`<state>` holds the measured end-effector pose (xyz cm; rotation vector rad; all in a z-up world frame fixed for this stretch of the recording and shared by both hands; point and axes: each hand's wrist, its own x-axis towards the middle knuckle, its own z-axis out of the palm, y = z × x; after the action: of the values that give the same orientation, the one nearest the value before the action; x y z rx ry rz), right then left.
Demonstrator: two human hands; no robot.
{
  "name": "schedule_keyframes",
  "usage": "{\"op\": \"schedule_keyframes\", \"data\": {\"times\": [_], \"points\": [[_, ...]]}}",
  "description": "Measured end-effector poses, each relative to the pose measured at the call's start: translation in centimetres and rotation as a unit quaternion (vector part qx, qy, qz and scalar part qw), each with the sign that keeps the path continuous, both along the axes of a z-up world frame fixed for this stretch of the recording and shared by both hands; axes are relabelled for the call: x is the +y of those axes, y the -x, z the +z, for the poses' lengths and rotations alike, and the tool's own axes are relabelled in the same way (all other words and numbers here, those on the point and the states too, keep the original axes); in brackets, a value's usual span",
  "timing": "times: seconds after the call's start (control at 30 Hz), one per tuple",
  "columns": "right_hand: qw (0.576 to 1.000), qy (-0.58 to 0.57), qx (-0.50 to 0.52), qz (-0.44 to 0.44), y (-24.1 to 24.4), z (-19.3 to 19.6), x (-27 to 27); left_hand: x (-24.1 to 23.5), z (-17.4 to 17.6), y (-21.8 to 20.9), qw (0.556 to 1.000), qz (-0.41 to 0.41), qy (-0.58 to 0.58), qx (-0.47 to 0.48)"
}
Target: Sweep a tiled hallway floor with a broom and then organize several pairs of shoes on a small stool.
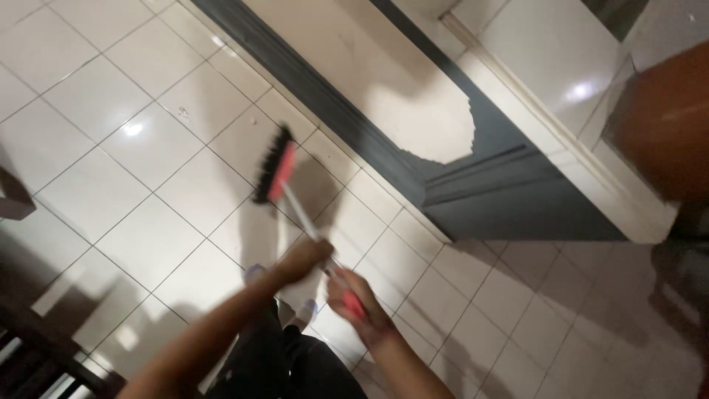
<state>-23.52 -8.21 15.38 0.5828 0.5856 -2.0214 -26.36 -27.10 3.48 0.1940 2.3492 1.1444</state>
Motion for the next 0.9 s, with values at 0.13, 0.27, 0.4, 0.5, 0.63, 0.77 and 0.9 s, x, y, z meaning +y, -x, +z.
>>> {"op": "schedule_keyframes", "data": {"times": [0.13,0.27,0.4,0.5,0.63,0.77,0.9], "points": [[0.992,-0.032,-0.121,-0.024,-5.5,-5.4,13.7,12.3,-2.4,-4.7,0.955,-0.128,-0.118,0.238],[0.974,-0.147,-0.155,-0.069,-1.3,-0.6,13.3,17.9,0.3,-1.2,0.937,-0.244,-0.137,0.212],[0.867,-0.39,0.071,-0.301,7.0,-8.1,12.0,18.3,-6.2,6.7,0.949,-0.26,-0.149,0.1],[0.963,-0.057,-0.18,-0.192,13.1,-17.9,9.6,15.0,-16.0,12.8,0.951,-0.268,-0.099,0.116],[0.955,-0.062,-0.255,-0.137,23.4,-18.3,-5.7,-0.3,-18.4,20.2,0.98,-0.123,-0.096,0.125],[0.982,0.009,-0.174,-0.068,30.6,-21.7,-21.2,-16.3,-12.6,27.5,0.997,-0.056,-0.005,0.045],[0.991,0.008,-0.127,0.039,37.0,-21.7,-35.1,-29.5,-11.8,32.1,1.0,0.015,-0.025,-0.005]]}}
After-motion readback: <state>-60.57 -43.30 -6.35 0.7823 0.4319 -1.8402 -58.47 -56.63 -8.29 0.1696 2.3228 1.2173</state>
